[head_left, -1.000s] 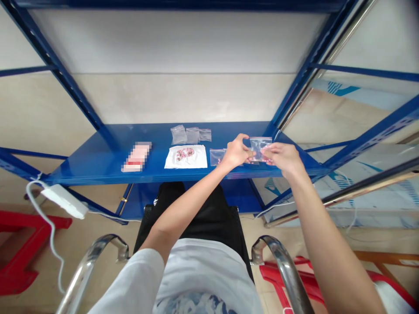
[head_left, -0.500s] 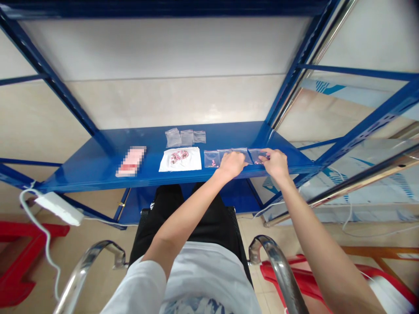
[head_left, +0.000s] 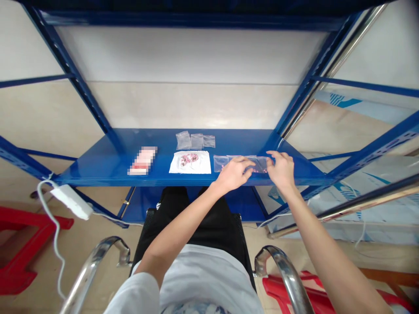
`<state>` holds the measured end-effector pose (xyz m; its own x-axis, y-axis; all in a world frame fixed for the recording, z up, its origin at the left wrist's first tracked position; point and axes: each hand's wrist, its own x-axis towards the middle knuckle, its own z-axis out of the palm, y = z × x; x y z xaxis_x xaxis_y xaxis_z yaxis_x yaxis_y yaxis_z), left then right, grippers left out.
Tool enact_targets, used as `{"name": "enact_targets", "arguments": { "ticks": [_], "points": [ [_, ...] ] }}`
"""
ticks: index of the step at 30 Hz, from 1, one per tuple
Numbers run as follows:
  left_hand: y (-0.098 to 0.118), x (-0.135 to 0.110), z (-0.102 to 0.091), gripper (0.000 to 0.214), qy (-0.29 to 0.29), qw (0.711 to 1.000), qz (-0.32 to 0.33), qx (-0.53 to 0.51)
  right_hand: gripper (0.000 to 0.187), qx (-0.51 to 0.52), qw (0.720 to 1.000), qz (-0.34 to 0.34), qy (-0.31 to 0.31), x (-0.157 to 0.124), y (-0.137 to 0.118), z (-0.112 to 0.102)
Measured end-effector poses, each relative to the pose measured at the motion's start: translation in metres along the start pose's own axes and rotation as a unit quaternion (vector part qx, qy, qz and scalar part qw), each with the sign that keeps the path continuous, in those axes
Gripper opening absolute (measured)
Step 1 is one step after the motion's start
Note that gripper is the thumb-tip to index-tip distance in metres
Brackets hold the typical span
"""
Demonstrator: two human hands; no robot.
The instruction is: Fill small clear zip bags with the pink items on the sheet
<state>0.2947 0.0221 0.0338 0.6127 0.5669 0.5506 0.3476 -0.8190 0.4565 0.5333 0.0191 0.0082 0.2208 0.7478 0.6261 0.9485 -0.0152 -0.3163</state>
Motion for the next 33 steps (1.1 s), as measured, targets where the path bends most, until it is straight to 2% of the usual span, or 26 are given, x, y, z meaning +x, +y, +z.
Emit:
{"name": "enact_targets", "arguments": {
  "ticks": [3,6,9,12,15,19,25,33],
  "points": [
    [-0.027,-0.025,-0.047,0.025,0.064,0.994,-0.068,-0.048,0.037,0.114,0.993,0.011,-0.031,0.008,-0.044,0.006],
    [-0.07,-0.047,-0.103,0.025,0.124,0.973,-0.195,-0.018,0.027,0.221,0.971,0.006,-0.095,0.023,-0.101,0.02],
    [-0.121,-0.056,-0.148,0.028,0.158,0.93,-0.332,0.021,0.026,0.309,0.933,-0.006,-0.183,0.045,-0.157,0.044],
    [-0.165,-0.053,-0.171,0.039,0.163,0.873,-0.459,0.029,0.033,0.362,0.889,0.026,-0.279,0.07,-0.204,0.074],
    [-0.191,-0.042,-0.173,0.039,0.147,0.852,-0.502,0.03,0.04,0.358,0.868,0.091,-0.33,0.086,-0.238,0.102],
    [-0.201,-0.03,-0.166,0.038,0.142,0.83,-0.538,0.038,0.04,0.332,0.868,0.147,-0.337,0.094,-0.261,0.122],
    [-0.199,-0.027,-0.16,0.029,0.166,0.813,-0.557,0.037,0.035,0.347,0.855,0.193,-0.334,0.094,-0.271,0.129],
    [-0.192,-0.033,-0.157,0.019,0.22,0.825,-0.52,0.027,0.023,0.392,0.84,0.205,-0.314,0.085,-0.282,0.135]
  ]
}}
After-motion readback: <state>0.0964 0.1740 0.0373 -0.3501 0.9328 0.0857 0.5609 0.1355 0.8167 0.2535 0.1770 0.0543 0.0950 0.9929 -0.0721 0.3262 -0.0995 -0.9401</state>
